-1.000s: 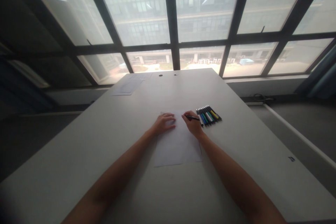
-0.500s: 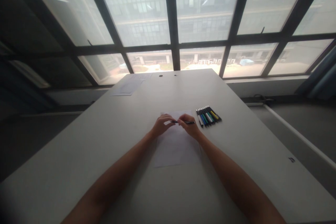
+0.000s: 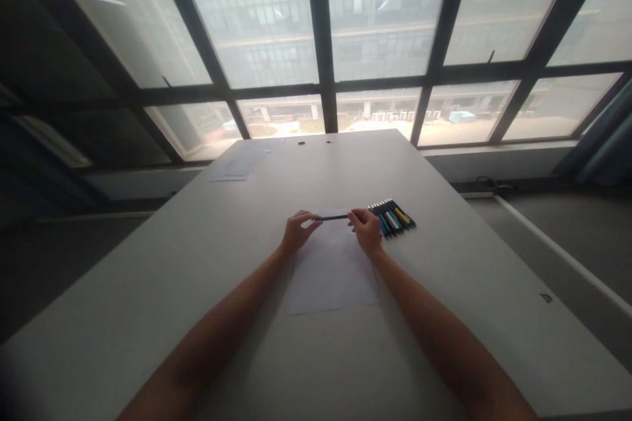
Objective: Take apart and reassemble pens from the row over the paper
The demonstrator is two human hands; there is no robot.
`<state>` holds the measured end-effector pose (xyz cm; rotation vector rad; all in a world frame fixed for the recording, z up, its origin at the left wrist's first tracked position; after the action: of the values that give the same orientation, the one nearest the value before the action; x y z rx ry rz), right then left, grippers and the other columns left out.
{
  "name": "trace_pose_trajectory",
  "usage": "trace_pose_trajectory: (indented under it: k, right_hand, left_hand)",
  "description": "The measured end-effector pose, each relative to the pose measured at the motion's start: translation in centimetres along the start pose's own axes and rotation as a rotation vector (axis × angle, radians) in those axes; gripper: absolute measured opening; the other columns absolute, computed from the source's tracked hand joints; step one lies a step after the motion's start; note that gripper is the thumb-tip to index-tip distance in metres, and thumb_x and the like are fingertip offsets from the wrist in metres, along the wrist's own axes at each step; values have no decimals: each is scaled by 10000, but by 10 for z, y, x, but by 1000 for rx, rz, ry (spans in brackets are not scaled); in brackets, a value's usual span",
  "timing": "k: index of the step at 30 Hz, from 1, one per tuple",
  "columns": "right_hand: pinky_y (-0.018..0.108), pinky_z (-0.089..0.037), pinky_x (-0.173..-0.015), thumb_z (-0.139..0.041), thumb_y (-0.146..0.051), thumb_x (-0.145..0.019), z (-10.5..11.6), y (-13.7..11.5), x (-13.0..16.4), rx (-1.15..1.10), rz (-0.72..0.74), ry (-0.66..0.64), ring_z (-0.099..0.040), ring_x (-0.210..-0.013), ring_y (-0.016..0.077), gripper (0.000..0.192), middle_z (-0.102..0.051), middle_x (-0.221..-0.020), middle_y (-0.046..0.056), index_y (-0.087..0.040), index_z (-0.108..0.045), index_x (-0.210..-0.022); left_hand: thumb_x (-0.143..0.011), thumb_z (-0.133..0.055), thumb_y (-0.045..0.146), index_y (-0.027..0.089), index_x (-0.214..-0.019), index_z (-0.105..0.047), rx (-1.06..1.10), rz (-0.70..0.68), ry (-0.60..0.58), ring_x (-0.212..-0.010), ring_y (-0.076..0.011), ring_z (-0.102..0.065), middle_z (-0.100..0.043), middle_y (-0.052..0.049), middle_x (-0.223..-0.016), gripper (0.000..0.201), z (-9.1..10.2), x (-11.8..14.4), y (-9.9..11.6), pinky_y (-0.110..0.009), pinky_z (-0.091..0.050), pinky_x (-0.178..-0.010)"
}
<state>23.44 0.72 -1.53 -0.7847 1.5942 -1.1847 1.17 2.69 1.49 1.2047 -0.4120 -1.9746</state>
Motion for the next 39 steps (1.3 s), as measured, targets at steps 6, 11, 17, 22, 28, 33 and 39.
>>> trace_pose_trajectory:
  k: [6, 11, 17, 22, 28, 33, 39]
  right_hand:
    - [240, -538, -466, -642, -426, -810, -5, -2, 3, -100, -89, -39, -701, -703, 184, 386, -728, -997, 111, -154, -686, -1079]
    - [243, -576, -529, -610, -374, -822, -11, -7, 6, -147, -107, -198, -707, -854, 195, 481, -629, -1276, 114, -196, -603, -1269]
    - [261, -588, -548, -609, -406, -824, -14, -14, 10, -149, -107, -313, -704, -882, 202, 580, -497, -1432, 116, -243, -511, -1372]
    - [252, -521, -512, -603, -436, -849, -12, -15, 8, 163, 82, -222, -653, -672, 153, 409, -688, -1082, 104, -167, -633, -1156]
    - [289, -484, -739, -594, -325, -904, -8, -25, 10, 684, 334, -322, -635, -780, 175, 182, -700, -929, 59, -207, -688, -1005]
    - [283, -440, -808, -562, -275, -923, -5, -38, 1, 919, 395, -389, -617, -891, 196, 184, -695, -913, 77, -206, -725, -872]
    - [248, -424, -695, -528, -306, -908, 53, -31, -57, 922, 94, -109, -637, -758, 177, 269, -734, -832, 88, -163, -751, -865]
  left_hand:
    - [-824, -708, 375, 230, -888, -752, -13, 29, 37, -826, -203, -647, -732, -50, -859, 165, 0, 0, -8, -367, -515, -806]
    - [-802, -730, 348, 225, -891, -758, -5, 89, 97, -771, -183, -621, -726, -42, -829, 154, 2, 0, -14, -333, -503, -747]
    - [-780, -738, 345, 222, -881, -762, 30, 140, 123, -760, -178, -615, -734, -40, -831, 162, 3, 0, -20, -321, -486, -735]
    - [-794, -704, 336, 212, -905, -745, 92, 199, 137, -820, -182, -647, -746, -43, -910, 171, 3, -1, -20, -310, -490, -736]
    - [-778, -703, 358, 194, -891, -741, 142, 251, 14, -766, -181, -655, -745, -52, -888, 203, 2, -2, -20, -305, -500, -708]
    - [-788, -694, 442, 184, -1011, -720, 205, 260, -8, -775, -184, -664, -737, -60, -879, 342, 2, -2, -25, -291, -502, -697]
    - [-913, -514, 490, 167, -1075, -660, 221, 242, 103, -772, -176, -666, -701, -39, -780, 389, 7, -2, -23, -288, -487, -736]
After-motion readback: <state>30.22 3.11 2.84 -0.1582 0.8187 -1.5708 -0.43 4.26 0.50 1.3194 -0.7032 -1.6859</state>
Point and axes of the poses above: each hand's wrist, its own x-axis away from the middle knuckle, its own z-axis out of the back of the hand, y = z × x, the point moved 3 cm from there along -x, towards the middle knuckle
